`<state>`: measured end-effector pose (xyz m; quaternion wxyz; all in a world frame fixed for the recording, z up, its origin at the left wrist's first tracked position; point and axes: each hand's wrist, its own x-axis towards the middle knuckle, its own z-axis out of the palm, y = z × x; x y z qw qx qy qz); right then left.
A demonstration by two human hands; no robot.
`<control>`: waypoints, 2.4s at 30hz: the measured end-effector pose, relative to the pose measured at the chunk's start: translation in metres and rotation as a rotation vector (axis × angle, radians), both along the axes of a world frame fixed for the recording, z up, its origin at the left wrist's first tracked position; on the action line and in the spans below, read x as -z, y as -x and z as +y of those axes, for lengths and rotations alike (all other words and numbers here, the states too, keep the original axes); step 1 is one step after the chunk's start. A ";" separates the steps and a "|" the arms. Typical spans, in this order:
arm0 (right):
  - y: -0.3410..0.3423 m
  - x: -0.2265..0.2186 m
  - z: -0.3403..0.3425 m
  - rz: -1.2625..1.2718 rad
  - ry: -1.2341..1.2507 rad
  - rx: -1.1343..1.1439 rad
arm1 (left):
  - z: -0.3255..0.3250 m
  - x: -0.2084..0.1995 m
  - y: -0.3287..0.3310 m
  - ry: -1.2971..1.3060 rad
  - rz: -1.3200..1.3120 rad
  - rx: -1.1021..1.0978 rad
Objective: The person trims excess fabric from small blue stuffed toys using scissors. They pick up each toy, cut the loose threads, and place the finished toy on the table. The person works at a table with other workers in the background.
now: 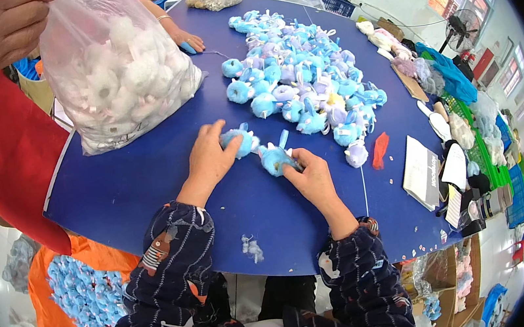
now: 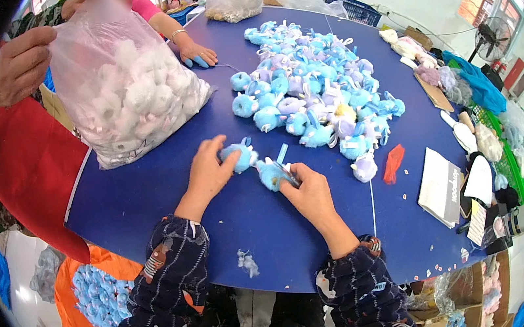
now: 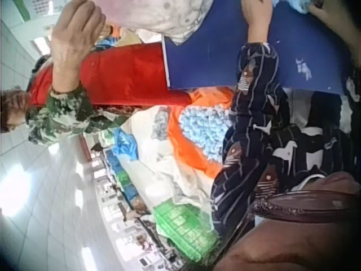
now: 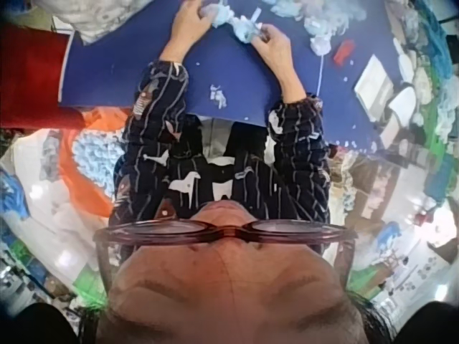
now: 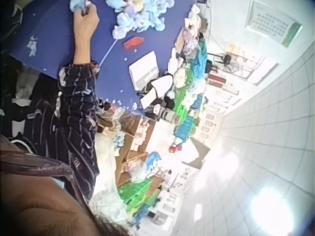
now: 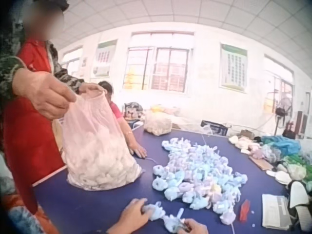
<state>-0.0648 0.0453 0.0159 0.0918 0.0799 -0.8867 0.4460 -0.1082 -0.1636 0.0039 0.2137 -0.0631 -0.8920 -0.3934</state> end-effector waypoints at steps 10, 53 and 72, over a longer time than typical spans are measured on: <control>-0.001 0.002 0.005 -0.025 -0.042 -0.014 | 0.010 0.003 -0.008 -0.336 -0.231 0.266; 0.011 0.002 0.009 0.010 0.381 0.036 | -0.059 -0.027 -0.146 -0.765 -0.094 0.304; 0.014 0.031 0.037 0.159 0.120 0.098 | -0.322 0.050 -0.449 0.526 0.094 -0.918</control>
